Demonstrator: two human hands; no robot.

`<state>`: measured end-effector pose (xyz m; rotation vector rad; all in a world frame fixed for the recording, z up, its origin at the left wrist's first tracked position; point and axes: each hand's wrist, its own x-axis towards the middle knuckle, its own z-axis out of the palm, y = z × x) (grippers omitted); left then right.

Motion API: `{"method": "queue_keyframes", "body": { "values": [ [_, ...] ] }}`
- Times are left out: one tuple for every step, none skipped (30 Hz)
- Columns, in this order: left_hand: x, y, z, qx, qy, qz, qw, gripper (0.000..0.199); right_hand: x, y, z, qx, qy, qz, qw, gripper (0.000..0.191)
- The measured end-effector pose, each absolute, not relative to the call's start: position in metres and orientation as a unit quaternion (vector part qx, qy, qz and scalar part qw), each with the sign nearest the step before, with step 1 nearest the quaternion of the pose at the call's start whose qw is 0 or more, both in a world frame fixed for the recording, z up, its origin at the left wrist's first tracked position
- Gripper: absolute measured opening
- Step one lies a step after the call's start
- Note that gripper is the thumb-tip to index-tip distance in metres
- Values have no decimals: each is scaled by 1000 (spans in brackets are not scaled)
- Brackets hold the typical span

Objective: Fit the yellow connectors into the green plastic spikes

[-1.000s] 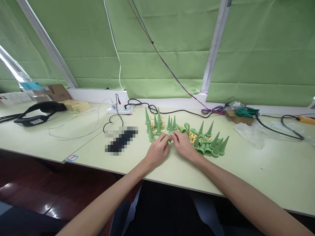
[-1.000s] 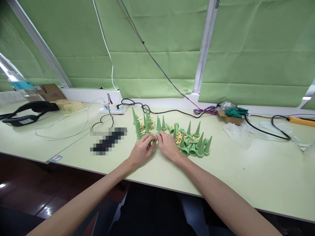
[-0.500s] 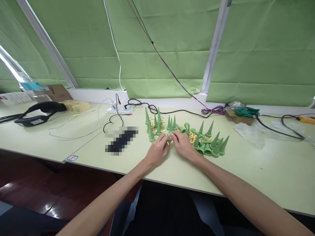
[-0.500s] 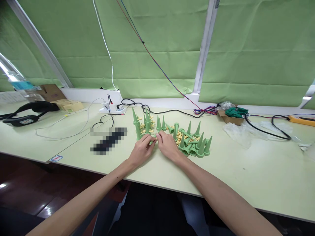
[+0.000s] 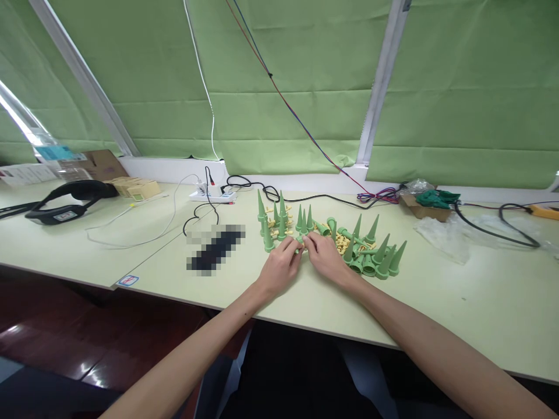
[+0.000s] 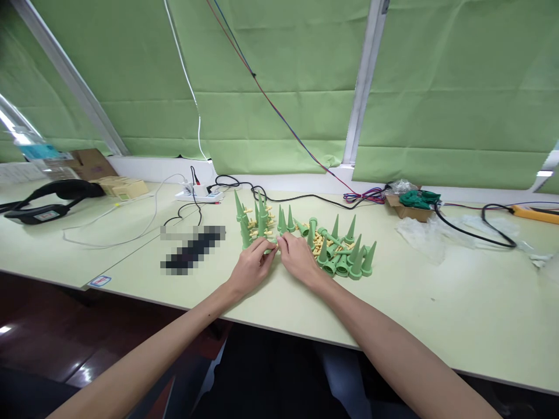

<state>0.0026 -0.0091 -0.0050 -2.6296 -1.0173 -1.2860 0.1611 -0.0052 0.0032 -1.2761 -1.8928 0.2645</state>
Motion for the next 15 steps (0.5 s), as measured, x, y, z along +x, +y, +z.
{"method": "queue_keyframes", "body": {
  "values": [
    [3, -9, -5, -849, -327, -414, 21, 14, 161, -5, 3, -508, -752, 103, 408, 34],
    [3, -9, -5, -850, -326, -414, 20, 15, 161, -5, 3, -508, -752, 101, 407, 34],
    [3, -9, -5, -851, -326, -412, 20, 15, 161, -5, 3, -509, -753, 100, 406, 34],
    [3, -9, -5, -850, -327, -411, 21, 15, 161, -5, 3, -509, -753, 99, 405, 34],
    [3, -9, -5, -850, -330, -410, 22, 15, 161, -5, 3, -510, -753, 98, 404, 35],
    [3, -9, -5, -849, -332, -409, 24, 15, 161, -5, 3, -510, -754, 96, 403, 35],
    [3, -9, -6, -849, -335, -409, 25, 15, 161, -5, 3, -511, -754, 95, 401, 35],
    [3, -9, -6, -848, -338, -408, 26, 14, 162, -4, 3, -511, -755, 94, 400, 35],
    [3, -9, -6, -848, -339, -407, 26, 14, 162, -4, 3, -512, -756, 93, 398, 36],
    [3, -9, -5, -848, -340, -406, 25, 14, 162, -4, 3, -512, -756, 93, 397, 36],
    [3, -9, -5, -848, -341, -405, 24, 14, 162, -4, 3, -512, -756, 94, 396, 36],
    [3, -10, -5, -849, -341, -403, 23, 14, 162, -4, 3, -512, -757, 95, 394, 37],
    [3, -10, -5, -849, -342, -402, 21, 14, 162, -4, 3, -512, -758, 97, 392, 37],
    [3, -10, -5, -850, -342, -401, 20, 14, 162, -4, 3, -512, -759, 98, 390, 38],
    [3, -10, -4, -850, -342, -401, 19, 14, 162, -4, 3, -513, -759, 100, 389, 38]
  ]
}}
